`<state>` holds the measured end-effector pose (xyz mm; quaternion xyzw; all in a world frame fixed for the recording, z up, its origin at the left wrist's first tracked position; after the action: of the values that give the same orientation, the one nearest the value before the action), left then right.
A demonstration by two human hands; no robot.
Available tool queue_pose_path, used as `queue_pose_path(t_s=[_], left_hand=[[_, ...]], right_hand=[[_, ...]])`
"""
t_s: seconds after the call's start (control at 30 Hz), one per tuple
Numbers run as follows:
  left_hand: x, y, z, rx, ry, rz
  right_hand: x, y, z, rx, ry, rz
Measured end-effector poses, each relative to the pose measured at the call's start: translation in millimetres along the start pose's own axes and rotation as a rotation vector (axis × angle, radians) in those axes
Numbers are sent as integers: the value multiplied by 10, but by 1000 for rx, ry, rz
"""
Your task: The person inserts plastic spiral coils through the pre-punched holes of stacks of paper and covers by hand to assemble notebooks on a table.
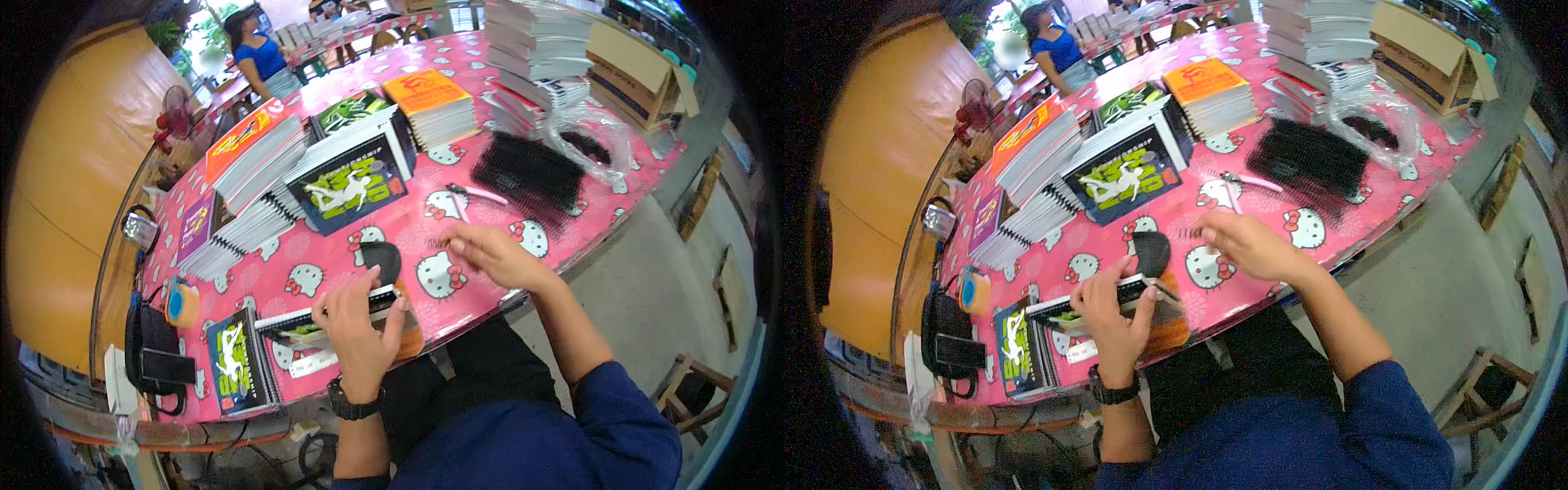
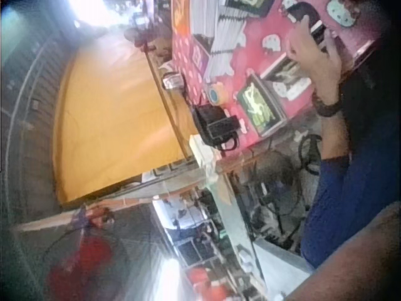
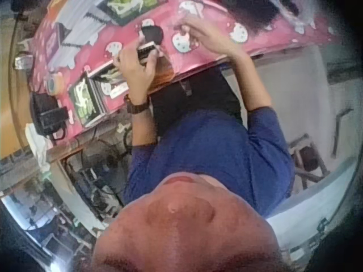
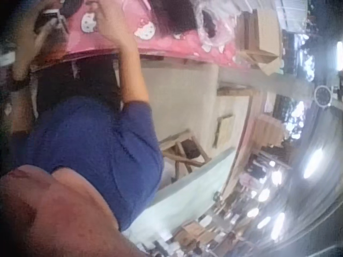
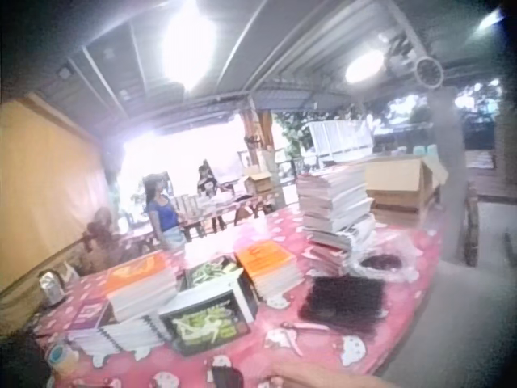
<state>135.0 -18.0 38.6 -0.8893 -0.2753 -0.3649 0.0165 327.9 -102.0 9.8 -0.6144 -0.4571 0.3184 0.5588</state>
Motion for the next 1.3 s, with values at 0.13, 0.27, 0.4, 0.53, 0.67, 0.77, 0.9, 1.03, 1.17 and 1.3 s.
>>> queue_pose_path(t_s=[0.13,0.27,0.4,0.53,0.67,0.77,0.9,1.03,1.17,1.3], left_hand=[[21,-126,-105,-223,0,-14],[16,-123,-148,-278,36,-26],[-14,-149,-122,-251,40,-23],[-14,-127,-127,-243,70,-4],[-26,-122,-144,-253,75,-17],[-41,-123,-156,-261,74,-21],[-35,-112,-140,-258,80,-14],[-52,-121,-136,-246,86,-14],[-64,-135,-140,-242,103,-27],[-50,-107,-143,-249,120,-6]], right_hand=[[-47,-237,381,-71,-150,-353],[0,-347,437,-116,-143,-391],[33,-398,499,-88,-114,-487],[60,-451,519,-126,-125,-489],[91,-461,536,-148,-125,-542],[79,-500,572,-187,-161,-574],[134,-446,543,-223,-304,-517],[161,-445,574,-233,-424,-461],[189,-470,596,-233,-508,-440],[251,-443,592,-168,-600,-444]])
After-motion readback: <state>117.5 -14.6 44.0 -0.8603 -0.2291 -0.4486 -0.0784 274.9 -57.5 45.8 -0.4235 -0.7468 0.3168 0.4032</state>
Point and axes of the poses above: each hand's wrist, its own x-axis towards the middle knuckle, its own z-axis out of the palm, y = z × x, the point moved 5 cm from there along x, towards the middle knuckle, and after that the axes turned 13 degrees about x, right-handed, at the moved point
